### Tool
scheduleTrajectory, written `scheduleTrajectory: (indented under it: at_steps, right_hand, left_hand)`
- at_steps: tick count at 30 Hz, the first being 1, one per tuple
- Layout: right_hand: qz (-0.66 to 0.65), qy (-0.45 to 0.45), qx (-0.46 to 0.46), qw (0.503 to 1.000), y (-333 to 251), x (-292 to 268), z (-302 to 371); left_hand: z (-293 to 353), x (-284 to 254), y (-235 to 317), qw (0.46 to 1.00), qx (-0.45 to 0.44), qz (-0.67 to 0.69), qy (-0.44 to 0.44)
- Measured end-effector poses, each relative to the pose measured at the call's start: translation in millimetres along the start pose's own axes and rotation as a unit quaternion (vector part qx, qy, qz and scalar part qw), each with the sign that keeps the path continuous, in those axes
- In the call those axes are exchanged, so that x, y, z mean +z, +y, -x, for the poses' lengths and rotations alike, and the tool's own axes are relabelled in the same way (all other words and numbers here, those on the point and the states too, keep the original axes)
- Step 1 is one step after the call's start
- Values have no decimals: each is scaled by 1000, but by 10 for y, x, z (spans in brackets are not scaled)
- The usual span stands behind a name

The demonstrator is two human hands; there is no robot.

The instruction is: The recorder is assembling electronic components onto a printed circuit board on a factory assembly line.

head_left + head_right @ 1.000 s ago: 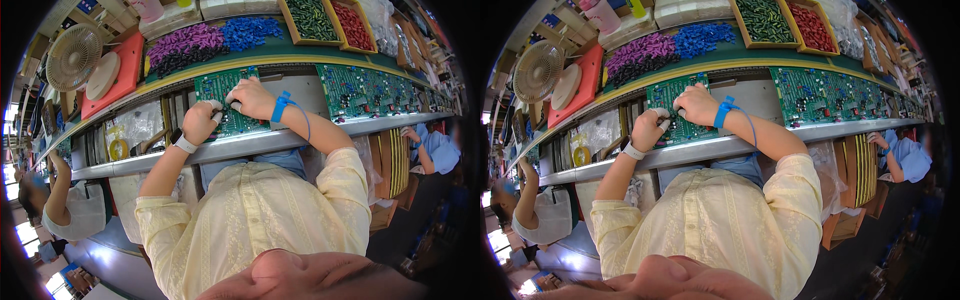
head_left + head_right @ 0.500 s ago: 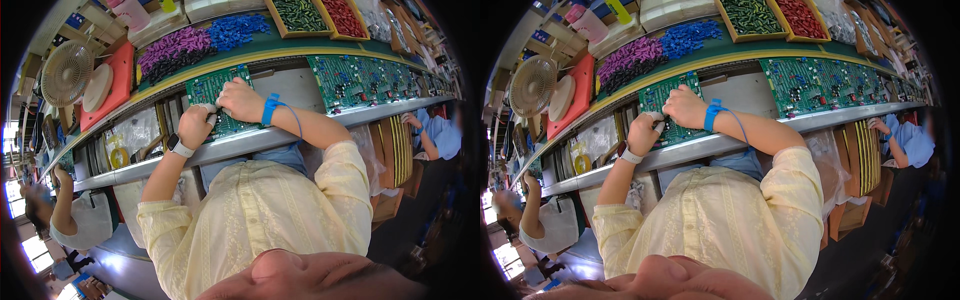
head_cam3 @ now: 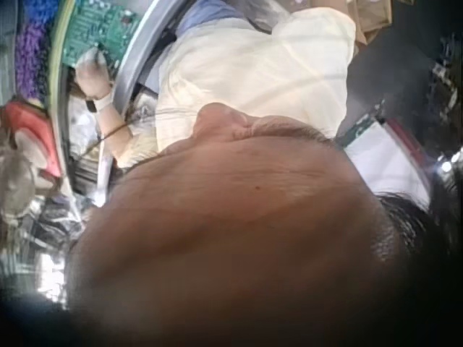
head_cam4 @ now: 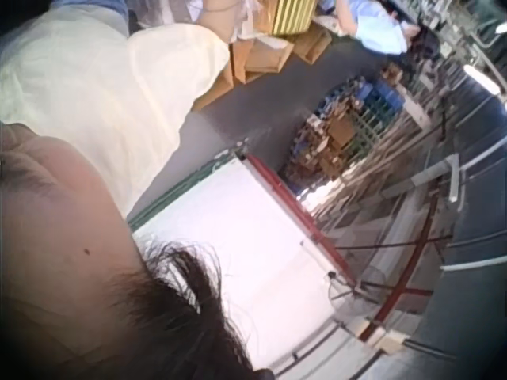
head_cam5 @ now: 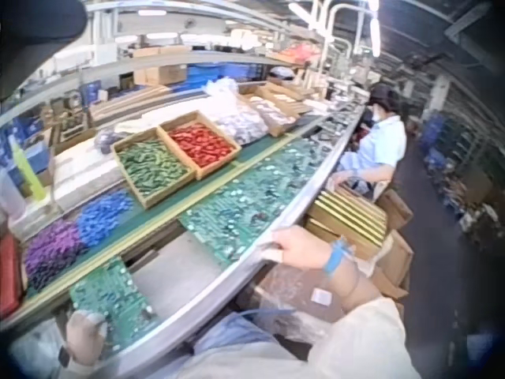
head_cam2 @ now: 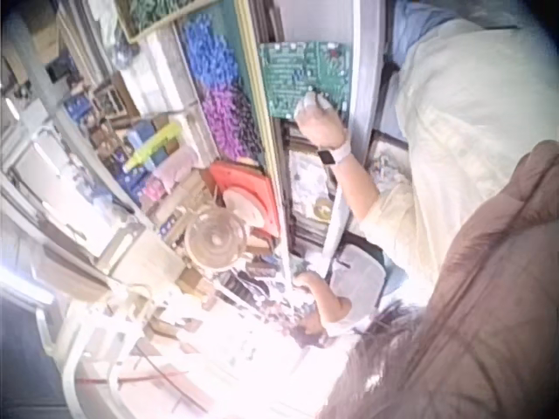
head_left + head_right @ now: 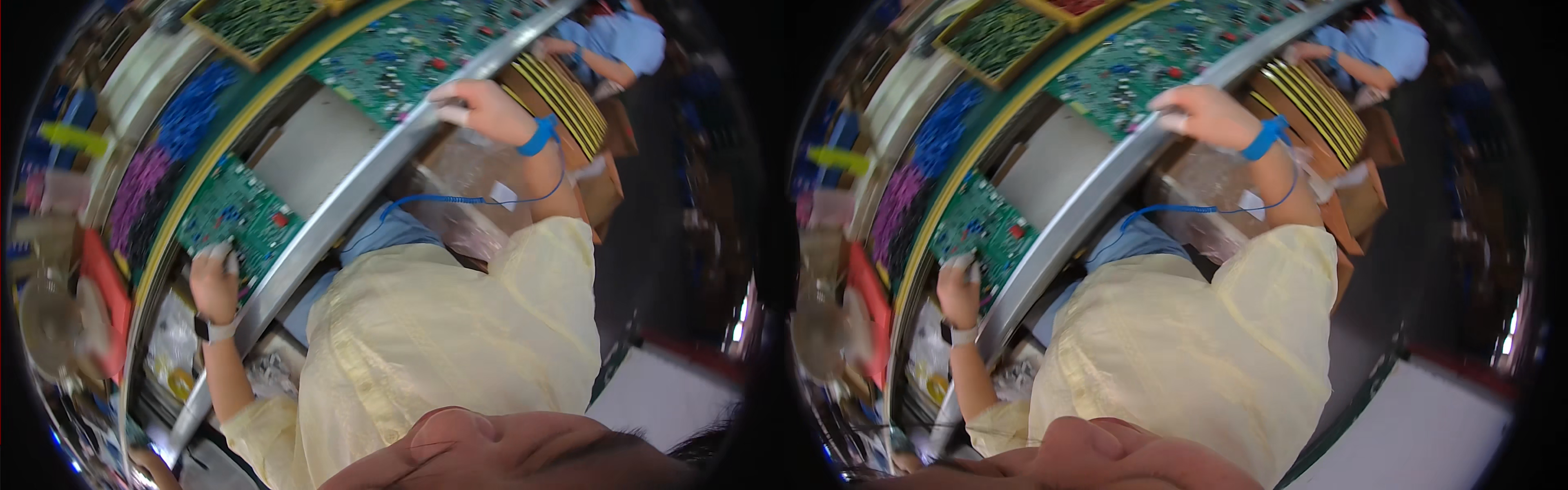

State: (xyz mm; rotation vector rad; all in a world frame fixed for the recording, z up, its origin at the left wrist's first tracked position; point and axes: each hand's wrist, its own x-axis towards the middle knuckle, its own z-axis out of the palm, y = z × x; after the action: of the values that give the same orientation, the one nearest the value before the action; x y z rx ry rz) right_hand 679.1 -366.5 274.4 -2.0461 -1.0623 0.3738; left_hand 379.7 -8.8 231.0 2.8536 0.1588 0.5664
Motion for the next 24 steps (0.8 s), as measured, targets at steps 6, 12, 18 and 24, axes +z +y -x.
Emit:
scheduleTrajectory:
  at_steps: [6, 12, 18, 24]
  right_hand:
    - [402, -107, 381, 826, 1612, -643, 1767]
    - [260, 6, 432, 864, 1950, 275, 1797]
    - [328, 196, 280, 881, 2706, 751, 1452]
    - [303, 79, 426, 849, 2761, 599, 1291]
  left_hand:
    - [-140, 133, 3, 1000, -4, -13, -21]
    - [-14, 45, 0, 998, -60, -2, -20]
    - [10, 114, -15, 993, -113, 34, -17]
    - [-53, 64, 119, 985, -156, 68, -13]
